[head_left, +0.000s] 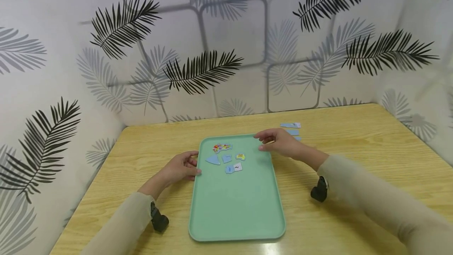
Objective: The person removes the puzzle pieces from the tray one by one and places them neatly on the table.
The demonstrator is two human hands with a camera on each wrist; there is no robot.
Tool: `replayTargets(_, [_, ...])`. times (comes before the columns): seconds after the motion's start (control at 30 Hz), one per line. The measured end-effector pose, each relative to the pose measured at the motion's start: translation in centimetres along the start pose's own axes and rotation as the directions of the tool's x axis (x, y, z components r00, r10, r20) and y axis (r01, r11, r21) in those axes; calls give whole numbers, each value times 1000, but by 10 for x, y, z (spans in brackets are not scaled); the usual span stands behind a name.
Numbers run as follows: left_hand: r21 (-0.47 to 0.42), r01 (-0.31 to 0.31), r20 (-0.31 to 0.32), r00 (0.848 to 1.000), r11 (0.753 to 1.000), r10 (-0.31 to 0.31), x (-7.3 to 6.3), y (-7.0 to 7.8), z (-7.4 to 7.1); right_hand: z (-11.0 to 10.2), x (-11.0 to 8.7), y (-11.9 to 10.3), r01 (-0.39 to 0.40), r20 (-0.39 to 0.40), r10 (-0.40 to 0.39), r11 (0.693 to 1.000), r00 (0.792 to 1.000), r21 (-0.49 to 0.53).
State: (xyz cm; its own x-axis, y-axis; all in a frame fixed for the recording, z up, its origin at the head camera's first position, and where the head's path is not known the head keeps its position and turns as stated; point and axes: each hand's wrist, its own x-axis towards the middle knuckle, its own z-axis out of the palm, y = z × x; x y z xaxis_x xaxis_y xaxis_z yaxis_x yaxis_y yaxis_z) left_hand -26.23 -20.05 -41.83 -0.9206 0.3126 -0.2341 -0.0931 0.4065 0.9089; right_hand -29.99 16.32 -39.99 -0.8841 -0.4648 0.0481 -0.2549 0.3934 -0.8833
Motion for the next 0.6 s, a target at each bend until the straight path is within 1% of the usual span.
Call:
replayTargets(0.13, [-1, 5, 1, 1000, 1000, -5, 0, 0, -1, 10, 4, -8, 6, 24, -6, 1000, 1000, 3])
replayTargets(0.4, [6, 2, 2, 1000, 1000, -2, 0, 1, -1, 30, 13, -15, 11, 86, -13, 1000, 996, 16])
replayTargets(0.6, [0, -2, 4, 1000, 1000, 2, 0, 0, -1, 41, 22, -12, -2, 101, 7, 999, 995, -49])
